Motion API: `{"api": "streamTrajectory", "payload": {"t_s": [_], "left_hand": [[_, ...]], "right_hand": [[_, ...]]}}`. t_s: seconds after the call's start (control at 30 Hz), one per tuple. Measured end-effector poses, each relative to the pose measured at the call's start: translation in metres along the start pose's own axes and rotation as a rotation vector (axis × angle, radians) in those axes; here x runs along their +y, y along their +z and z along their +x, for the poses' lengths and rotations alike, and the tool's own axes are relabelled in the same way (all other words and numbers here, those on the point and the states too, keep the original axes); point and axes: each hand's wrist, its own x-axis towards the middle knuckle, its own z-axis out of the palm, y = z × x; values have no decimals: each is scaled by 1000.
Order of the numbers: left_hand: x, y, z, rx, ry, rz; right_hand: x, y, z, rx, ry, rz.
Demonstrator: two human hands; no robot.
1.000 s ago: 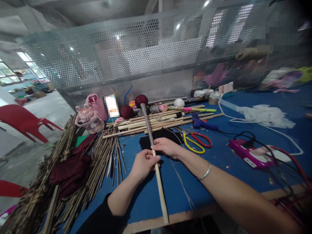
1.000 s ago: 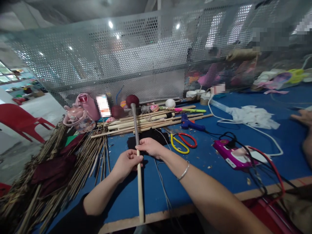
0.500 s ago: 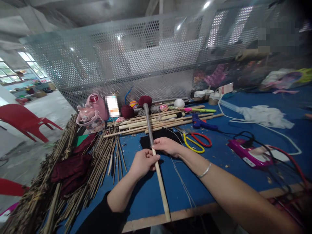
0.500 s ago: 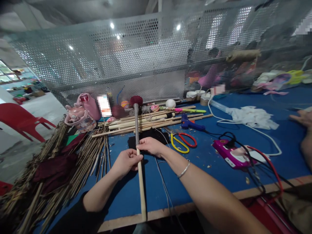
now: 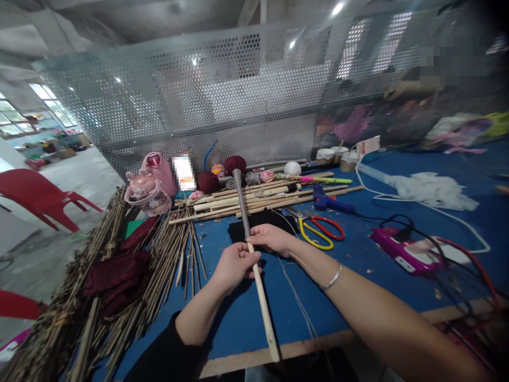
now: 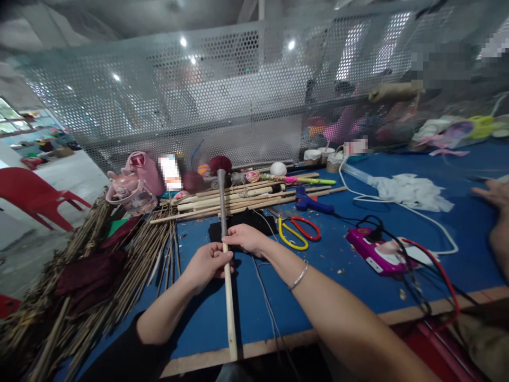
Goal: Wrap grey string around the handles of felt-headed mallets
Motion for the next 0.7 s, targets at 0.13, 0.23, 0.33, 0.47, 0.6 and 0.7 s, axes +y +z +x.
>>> {"api": "streamTrajectory", "payload": {"t_s": [0.13,0.23,0.33,0.47,0.6,0.7], "left_hand": [[6,-2,-4,-199,-48,-161],[2,-3,-2,-169,-58,-79],[-4,-2,1,6,32,126],[-4,-1,-1,-26,39,96],[2,-2,-5,-223,-71,-104],[1,-2,-4,-245,-116,-110]], "right_hand": [[-4,-4,-6,-117,48,95],[-4,0,-5,-50,0,43],[-1,4,-1,77,-41,-17],[0,2,0,75,-17,-22],[-1,-1,-4,-91,72,45],[-2,3,-4,-71,55,9]]}}
